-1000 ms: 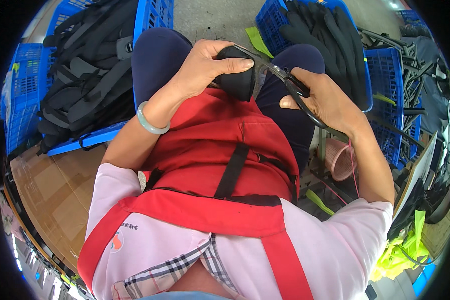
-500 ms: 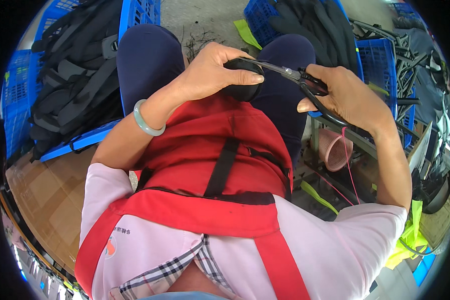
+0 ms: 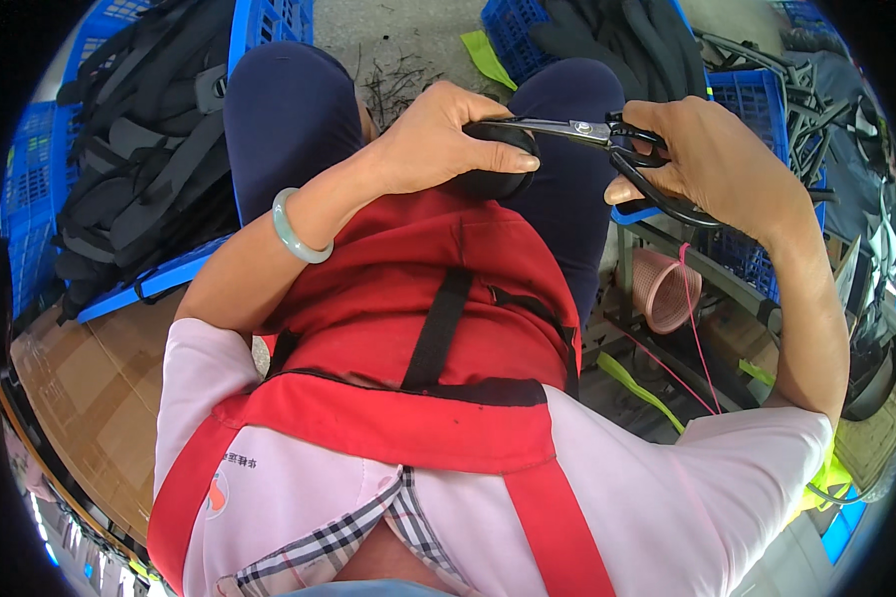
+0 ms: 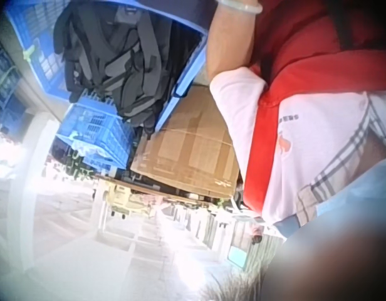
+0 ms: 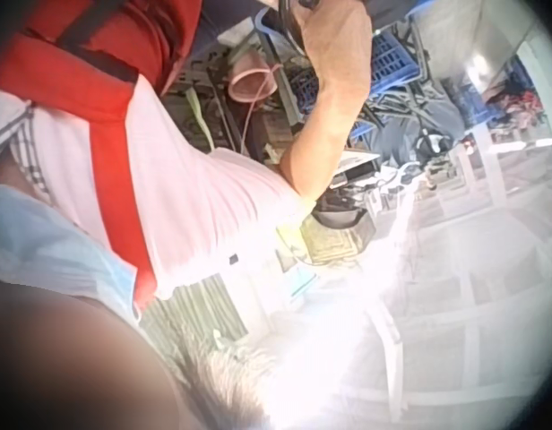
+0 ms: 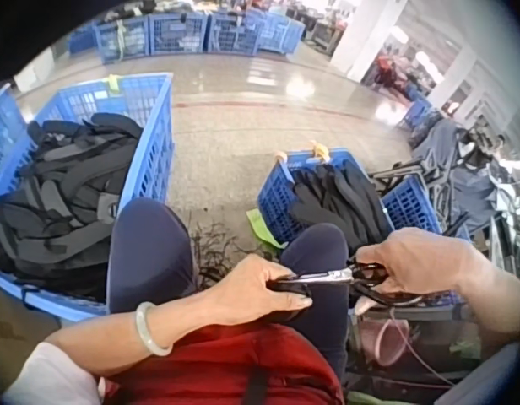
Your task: Trimming the edges of black padded shoulder straps with scissors in a factory setting.
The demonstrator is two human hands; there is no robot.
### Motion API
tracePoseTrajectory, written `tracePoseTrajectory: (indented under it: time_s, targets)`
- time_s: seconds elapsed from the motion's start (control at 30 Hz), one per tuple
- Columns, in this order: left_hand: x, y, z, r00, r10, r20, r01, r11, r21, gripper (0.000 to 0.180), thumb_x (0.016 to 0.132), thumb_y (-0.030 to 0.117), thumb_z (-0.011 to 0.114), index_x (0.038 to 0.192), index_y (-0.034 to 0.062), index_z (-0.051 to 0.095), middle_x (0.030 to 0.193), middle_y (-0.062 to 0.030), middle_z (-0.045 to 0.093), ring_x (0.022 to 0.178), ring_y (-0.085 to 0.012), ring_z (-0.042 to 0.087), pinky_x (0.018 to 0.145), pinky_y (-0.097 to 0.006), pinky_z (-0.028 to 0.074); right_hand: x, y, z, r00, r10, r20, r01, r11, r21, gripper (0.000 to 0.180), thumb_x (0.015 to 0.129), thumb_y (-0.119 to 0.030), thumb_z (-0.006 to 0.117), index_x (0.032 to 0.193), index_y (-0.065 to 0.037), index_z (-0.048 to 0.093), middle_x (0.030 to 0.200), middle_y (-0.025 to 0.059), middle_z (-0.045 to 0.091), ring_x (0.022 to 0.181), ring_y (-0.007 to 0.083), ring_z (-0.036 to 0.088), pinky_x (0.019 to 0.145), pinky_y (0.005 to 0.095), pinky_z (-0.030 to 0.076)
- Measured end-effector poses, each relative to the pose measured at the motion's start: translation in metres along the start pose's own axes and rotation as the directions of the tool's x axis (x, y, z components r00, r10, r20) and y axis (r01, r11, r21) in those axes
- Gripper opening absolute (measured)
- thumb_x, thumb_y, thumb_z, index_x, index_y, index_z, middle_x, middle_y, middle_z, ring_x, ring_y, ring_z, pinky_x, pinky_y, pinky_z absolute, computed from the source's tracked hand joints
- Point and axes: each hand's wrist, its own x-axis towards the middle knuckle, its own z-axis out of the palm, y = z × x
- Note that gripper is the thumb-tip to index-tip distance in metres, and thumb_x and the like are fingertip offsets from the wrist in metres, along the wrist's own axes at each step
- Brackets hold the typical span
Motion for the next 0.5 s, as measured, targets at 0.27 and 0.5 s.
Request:
tracePoseTrajectory:
  time_s: [0.27,0.5]
  targets:
    - [0.002,-0.004,0.0,0.999,0.034,0.011,-0.035,0.994,0.1,0.027,0.078,0.023,0.079,0.088,-0.0012,0.072,0.07,0.0021,0.062,0.069,-0.0038,0.051,0.065,-0.021,0.042,0.004,-0.006,-0.006,0.997,-0.073,-0.02,0.07,0.989,-0.127,0.058,0.069,-0.045,0.078,0.077,0.004,0.049,0.061,0.0178,0.049,0.064,0.0423,0.049,0.056,0.0429,0.038]
    - [0.002,0.001,0.001,1.0,0.02,0.009,-0.021,0.99,0.141,0.026,0.077,0.023,0.079,0.085,-0.0009,0.071,0.07,0.0016,0.063,0.068,-0.0042,0.052,0.065,-0.022,0.043,0.012,-0.008,-0.002,0.972,-0.188,-0.138,0.137,0.939,-0.314,0.055,0.066,-0.045,0.079,0.081,0.004,0.058,0.064,0.0174,0.057,0.073,0.0389,0.059,0.064,0.0443,0.045]
